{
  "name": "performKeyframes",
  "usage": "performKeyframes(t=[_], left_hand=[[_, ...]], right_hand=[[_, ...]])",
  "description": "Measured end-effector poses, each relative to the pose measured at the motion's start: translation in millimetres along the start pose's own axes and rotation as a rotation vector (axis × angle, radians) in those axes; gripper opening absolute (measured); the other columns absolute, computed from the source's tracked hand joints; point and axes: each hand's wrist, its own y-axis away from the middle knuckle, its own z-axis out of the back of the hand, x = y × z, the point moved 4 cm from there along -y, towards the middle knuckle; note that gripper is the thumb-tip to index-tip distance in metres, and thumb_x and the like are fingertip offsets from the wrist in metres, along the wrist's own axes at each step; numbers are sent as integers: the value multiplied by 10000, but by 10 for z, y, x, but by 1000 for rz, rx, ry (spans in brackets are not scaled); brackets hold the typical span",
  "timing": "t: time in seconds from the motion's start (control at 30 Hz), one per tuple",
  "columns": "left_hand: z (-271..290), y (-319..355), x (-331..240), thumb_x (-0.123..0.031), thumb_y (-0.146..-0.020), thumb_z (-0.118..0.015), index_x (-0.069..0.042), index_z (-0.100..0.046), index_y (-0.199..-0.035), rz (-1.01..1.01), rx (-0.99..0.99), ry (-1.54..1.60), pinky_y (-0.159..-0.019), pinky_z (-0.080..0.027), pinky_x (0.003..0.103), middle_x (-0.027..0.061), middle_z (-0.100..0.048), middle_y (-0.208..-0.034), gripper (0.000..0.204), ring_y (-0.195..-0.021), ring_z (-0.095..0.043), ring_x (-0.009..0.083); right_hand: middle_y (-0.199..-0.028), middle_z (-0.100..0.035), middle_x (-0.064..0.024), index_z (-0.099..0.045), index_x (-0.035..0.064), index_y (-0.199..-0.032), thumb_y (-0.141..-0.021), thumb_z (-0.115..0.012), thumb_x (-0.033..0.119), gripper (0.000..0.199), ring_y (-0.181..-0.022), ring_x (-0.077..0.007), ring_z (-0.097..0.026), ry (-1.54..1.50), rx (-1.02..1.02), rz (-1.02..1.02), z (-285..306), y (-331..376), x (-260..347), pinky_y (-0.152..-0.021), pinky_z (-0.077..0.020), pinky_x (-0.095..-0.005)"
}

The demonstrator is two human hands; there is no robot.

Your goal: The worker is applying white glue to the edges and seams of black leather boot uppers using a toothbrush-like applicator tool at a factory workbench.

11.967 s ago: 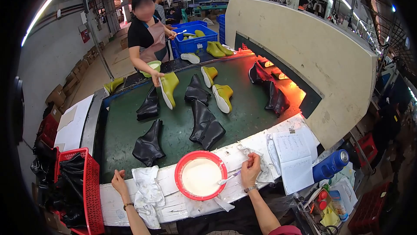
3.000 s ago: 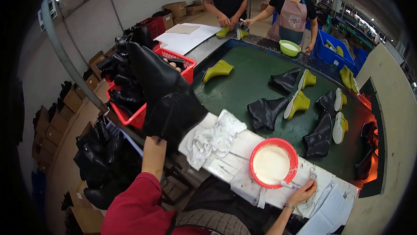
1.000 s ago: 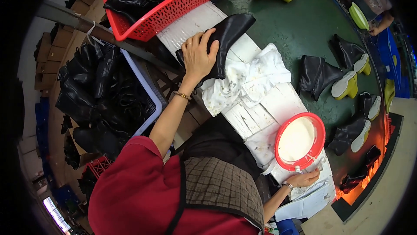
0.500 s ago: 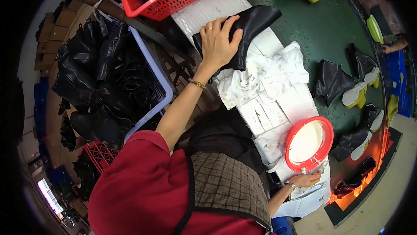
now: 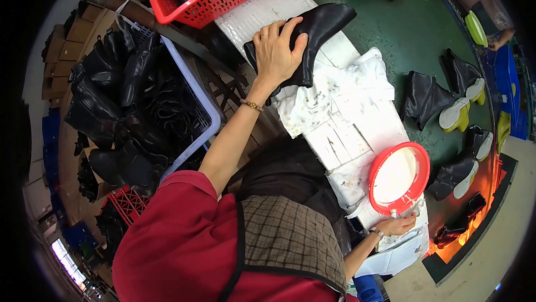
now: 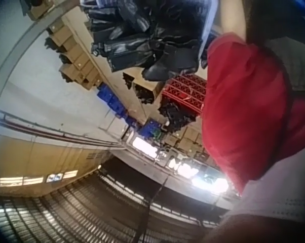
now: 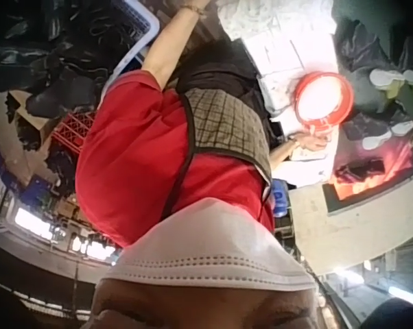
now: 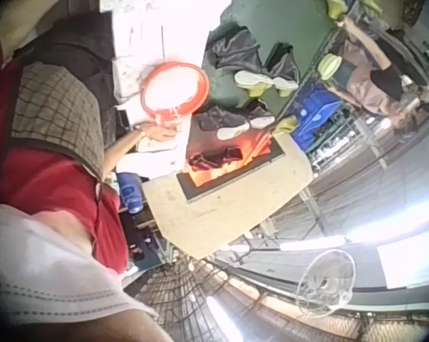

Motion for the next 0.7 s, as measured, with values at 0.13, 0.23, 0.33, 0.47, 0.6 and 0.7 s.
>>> performKeyframes(t=[0.13,0.23,0.33,0.47,0.6,0.7], left_hand=[[-1,-7,-26,-371,-956,-613,-170,-665,-1306,-9,7,-9,-1026,-352,461,106,-648,-1187,407,-1146,-557,289],[15,8,6,-368,-955,-615,-178,-662,-1308,3,37,-10,-1034,-350,456,98,-651,-1186,403,-1138,-561,284],[9,2,7,-367,-954,-617,-181,-666,-1301,2,26,-14,-1029,-352,456,94,-653,-1180,397,-1138,-561,282],[6,2,6,-368,-917,-635,-145,-679,-1252,-10,-21,28,-996,-367,486,138,-644,-1168,405,-1127,-551,319],[-1,1,-41,-362,-923,-636,-172,-682,-1266,21,-16,26,-1014,-358,466,119,-647,-1186,396,-1135,-557,300],[35,30,-21,-375,-930,-626,-169,-670,-1276,32,-15,53,-997,-354,469,149,-640,-1189,405,-1132,-551,322]], right_hand=[[-1159,-696,-151,-665,-70,-1175,-1076,-495,259,384,-1064,-246,-638,23,7,26,32,-19,-62,-970,-490,-348],[-1164,-692,-146,-665,-62,-1188,-1078,-488,280,401,-1079,-248,-632,7,1,5,28,16,-48,-985,-484,-351],[-1166,-689,-141,-663,-57,-1203,-1078,-487,298,415,-1082,-248,-626,-1,25,-12,3,-9,-59,-992,-478,-350],[-1164,-690,-151,-661,-65,-1194,-1078,-490,291,413,-1071,-252,-631,23,48,1,10,-51,-97,-983,-483,-354],[-1161,-700,-178,-670,-74,-1172,-1075,-495,281,407,-1059,-265,-649,-4,31,17,8,-79,-139,-983,-495,-360],[-1161,-686,-182,-663,-80,-1180,-1084,-484,285,418,-1048,-273,-649,27,34,16,27,-114,-172,-963,-507,-366]])
